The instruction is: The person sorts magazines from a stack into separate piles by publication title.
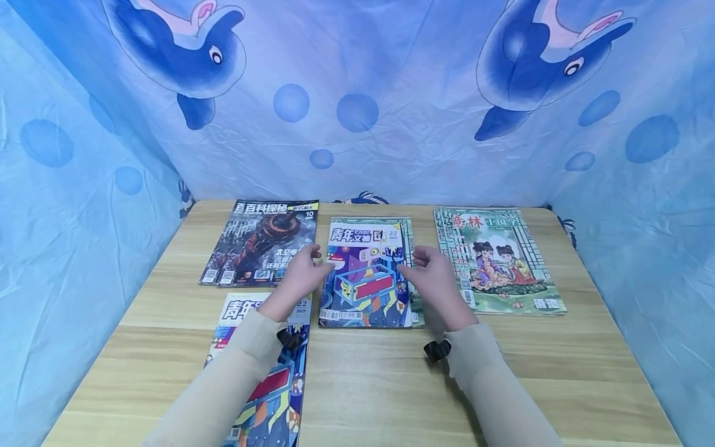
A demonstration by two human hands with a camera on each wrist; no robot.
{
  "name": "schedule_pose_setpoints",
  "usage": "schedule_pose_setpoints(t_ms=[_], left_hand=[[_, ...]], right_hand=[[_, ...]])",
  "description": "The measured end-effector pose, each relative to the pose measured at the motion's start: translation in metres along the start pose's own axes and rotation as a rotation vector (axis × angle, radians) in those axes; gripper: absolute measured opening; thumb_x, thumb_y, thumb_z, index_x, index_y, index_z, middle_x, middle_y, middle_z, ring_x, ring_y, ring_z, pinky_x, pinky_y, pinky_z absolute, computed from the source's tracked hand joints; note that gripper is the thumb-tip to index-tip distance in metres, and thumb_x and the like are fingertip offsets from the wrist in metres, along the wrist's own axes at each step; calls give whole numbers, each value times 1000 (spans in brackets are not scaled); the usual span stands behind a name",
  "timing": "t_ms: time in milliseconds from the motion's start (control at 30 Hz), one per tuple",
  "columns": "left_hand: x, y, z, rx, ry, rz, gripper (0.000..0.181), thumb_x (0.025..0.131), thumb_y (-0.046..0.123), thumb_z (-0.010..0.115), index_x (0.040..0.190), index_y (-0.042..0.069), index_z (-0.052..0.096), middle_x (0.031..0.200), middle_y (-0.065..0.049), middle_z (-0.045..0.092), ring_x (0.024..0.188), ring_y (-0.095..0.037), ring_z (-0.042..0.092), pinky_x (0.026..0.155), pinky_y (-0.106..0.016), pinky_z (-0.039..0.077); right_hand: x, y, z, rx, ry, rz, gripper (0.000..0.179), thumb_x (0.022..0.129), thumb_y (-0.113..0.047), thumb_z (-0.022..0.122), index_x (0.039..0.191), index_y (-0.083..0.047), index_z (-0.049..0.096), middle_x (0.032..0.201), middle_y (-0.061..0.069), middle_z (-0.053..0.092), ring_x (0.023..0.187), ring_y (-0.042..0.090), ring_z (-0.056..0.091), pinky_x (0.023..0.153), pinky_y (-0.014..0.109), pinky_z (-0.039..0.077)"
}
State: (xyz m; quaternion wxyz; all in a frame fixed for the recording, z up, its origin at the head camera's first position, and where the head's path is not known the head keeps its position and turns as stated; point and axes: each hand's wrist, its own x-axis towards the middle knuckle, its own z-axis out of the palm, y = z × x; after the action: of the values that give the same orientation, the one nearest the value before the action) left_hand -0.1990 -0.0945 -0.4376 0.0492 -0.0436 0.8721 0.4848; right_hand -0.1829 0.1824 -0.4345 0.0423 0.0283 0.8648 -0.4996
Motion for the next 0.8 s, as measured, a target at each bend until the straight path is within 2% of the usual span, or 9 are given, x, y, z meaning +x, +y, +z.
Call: schedule_pose_setpoints(t_ms=[167,467,700,800], left_hand=[[11,0,3,45,-16,-36,71,93,20,70,150,-8,38,143,-25,51,128,-39,51,103,-50,46],[24,-5,10,53,-36,-86,69,94,19,69,149,-9,38,144,-26,49,129,-41,51,103,-52,47],[31,-9,9,-9,-75,-142,51,94,21,70,133,-7,52,119,-22,58,101,-32,60,84,-46,55],[33,-9,8,-16,-94,-172,48,95,22,70,130,-5,54,114,-18,59,97,-29,61,82,-44,56]], right_hand=[[8,4,5,-23,-3,26,68,94,-27,75,147,4,46,139,22,55,128,37,53,102,49,48],[16,8,12,-50,-11,102,66,96,-28,72,148,4,45,136,22,55,125,37,54,101,48,48],[19,8,11,-41,-61,122,69,96,-30,72,149,4,44,138,22,55,126,37,53,102,50,47],[20,6,10,-36,-90,129,71,96,-31,72,149,4,42,139,22,54,127,38,53,102,51,47]])
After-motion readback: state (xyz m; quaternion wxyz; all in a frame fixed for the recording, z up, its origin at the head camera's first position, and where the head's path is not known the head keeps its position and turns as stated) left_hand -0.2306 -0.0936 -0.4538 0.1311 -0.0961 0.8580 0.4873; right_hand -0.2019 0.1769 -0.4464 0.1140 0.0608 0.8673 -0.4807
